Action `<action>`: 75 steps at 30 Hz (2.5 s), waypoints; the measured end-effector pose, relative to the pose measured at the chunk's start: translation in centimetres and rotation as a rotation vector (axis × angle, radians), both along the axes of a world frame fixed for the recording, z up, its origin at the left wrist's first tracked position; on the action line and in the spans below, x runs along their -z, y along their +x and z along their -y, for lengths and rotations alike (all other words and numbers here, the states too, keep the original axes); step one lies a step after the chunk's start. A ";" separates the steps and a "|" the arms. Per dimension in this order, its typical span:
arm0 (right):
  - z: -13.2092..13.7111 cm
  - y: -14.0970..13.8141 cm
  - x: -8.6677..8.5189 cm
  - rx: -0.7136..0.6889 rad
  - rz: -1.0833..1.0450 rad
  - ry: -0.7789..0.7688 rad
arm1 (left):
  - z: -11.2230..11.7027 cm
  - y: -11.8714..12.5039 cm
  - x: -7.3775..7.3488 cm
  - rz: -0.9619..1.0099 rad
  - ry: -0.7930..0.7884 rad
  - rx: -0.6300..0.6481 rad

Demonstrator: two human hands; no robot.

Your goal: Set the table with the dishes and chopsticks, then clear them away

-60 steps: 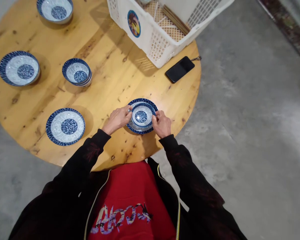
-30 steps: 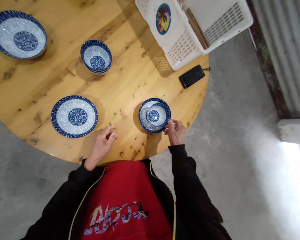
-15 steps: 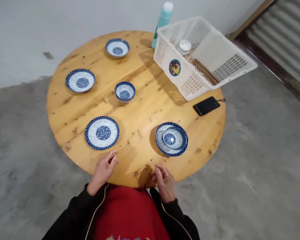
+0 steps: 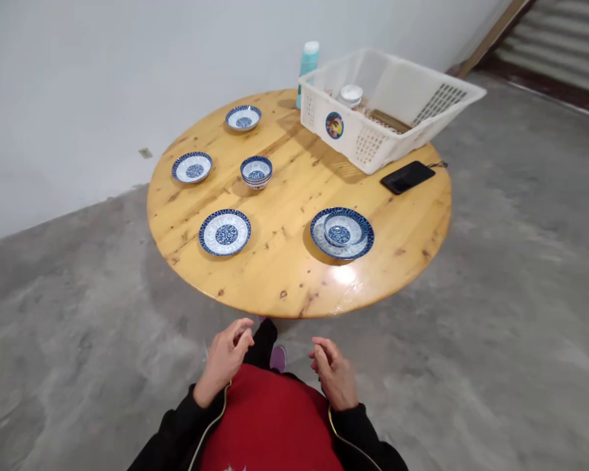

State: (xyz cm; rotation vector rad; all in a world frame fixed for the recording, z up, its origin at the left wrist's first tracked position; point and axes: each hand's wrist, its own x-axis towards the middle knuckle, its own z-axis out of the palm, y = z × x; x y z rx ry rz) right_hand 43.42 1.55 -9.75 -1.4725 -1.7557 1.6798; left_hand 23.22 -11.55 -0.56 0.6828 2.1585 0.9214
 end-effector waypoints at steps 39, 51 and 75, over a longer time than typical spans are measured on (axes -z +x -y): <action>18.9 -25.1 -3.0 -0.186 -0.021 0.190 | 19.2 -24.8 2.4 0.064 0.167 -0.048; -10.0 -36.2 -5.7 0.232 -0.071 0.456 | -5.6 -39.7 -0.9 -0.196 0.163 0.257; -26.1 -46.3 -2.2 0.352 0.414 0.643 | -34.9 -43.7 3.9 -0.301 0.238 0.549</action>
